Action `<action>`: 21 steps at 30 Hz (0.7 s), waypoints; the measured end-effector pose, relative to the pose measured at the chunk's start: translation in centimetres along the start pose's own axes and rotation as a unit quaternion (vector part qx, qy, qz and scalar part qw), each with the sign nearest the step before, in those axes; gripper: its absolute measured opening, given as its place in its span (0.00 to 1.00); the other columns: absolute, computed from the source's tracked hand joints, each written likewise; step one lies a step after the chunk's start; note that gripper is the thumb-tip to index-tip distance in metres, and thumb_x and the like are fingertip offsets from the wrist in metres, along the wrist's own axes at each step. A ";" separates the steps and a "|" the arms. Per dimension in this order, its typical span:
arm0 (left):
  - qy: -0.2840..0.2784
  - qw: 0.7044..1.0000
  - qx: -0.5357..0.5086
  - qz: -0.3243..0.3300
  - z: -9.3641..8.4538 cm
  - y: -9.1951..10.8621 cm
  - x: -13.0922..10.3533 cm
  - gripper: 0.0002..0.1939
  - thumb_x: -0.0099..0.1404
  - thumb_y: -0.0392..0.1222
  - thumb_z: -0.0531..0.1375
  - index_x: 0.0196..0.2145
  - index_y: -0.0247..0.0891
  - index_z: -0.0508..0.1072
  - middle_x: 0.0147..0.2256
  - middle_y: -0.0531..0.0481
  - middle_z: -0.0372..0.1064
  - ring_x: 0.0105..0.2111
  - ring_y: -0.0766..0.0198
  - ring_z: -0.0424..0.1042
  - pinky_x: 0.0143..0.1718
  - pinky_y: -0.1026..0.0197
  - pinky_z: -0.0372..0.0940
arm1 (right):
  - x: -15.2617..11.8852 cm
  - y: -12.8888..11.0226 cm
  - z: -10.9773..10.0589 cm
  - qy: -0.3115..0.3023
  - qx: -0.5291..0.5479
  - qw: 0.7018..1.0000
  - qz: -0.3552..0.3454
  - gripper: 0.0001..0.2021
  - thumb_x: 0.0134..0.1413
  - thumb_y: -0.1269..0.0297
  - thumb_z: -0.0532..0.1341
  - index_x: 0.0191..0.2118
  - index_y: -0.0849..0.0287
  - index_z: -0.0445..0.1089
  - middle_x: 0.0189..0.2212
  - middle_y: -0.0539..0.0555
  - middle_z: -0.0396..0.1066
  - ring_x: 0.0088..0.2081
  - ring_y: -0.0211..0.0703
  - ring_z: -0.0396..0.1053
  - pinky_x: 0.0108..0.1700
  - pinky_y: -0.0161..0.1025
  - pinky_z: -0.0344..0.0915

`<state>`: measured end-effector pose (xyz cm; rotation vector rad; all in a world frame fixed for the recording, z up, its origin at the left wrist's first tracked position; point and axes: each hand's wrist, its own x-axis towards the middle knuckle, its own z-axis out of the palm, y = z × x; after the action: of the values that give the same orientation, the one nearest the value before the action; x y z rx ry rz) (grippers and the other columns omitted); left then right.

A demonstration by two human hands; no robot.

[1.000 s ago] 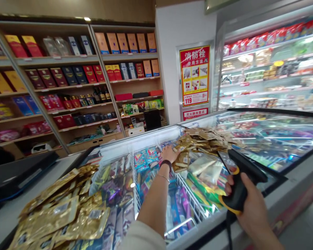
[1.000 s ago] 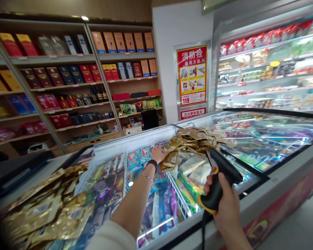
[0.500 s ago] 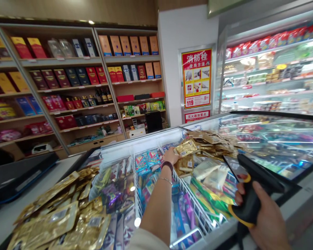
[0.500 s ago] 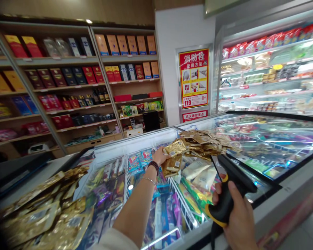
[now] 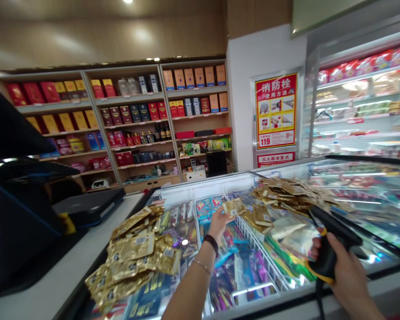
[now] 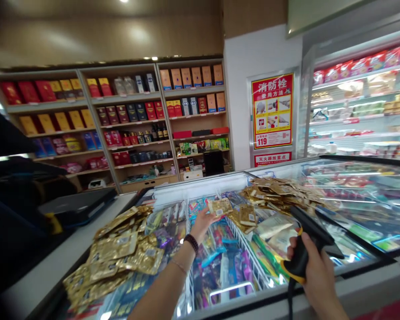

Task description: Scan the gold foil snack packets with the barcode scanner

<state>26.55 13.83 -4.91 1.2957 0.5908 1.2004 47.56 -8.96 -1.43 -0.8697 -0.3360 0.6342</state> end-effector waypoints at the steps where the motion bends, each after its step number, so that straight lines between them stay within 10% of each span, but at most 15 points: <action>1: -0.003 1.000 -0.009 0.001 -1.3 0.5 -1.1 0.29 0.50 0.59 0.81 0.44 0.39 0.85 0.44 0.37 0.87 0.50 0.38 0.86 0.63 0.31 0.74 | -0.3 -0.1 0.4 0.005 -0.004 1.000 0.008 0.28 0.22 0.55 0.83 0.35 0.54 0.75 0.22 0.47 0.70 0.19 0.37 0.64 0.19 0.32 0.67; 9: 0.094 0.995 -0.007 0.008 -8.9 3.5 -6.9 0.30 0.54 0.62 0.81 0.45 0.39 0.85 0.46 0.41 0.87 0.54 0.40 0.85 0.67 0.31 0.72 | -2.3 1.9 4.5 -0.095 -0.147 0.984 0.042 0.28 0.23 0.49 0.83 0.31 0.56 0.75 0.21 0.50 0.71 0.19 0.40 0.65 0.18 0.35 0.64; 14: 0.107 0.993 -0.041 0.031 -9.4 5.3 -7.5 0.31 0.58 0.60 0.79 0.54 0.42 0.84 0.51 0.39 0.86 0.58 0.38 0.83 0.68 0.32 0.70 | -5.4 3.9 7.5 -0.268 -0.266 0.926 -0.005 0.28 0.38 0.36 0.79 0.26 0.57 0.73 0.16 0.51 0.67 0.17 0.40 0.64 0.20 0.37 0.65; 21: 0.062 0.992 -0.099 0.054 -9.4 8.0 -7.8 0.37 0.53 0.63 0.81 0.55 0.40 0.83 0.51 0.38 0.86 0.57 0.38 0.84 0.71 0.35 0.68 | -11.3 4.5 11.0 -0.333 -0.289 0.897 -0.040 0.28 0.55 0.33 0.71 0.24 0.54 0.71 0.14 0.47 0.64 0.16 0.38 0.61 0.21 0.35 0.60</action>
<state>12.97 9.34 -1.90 1.1032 0.4814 1.4002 31.56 -7.40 1.49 -1.1786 -1.2243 0.7592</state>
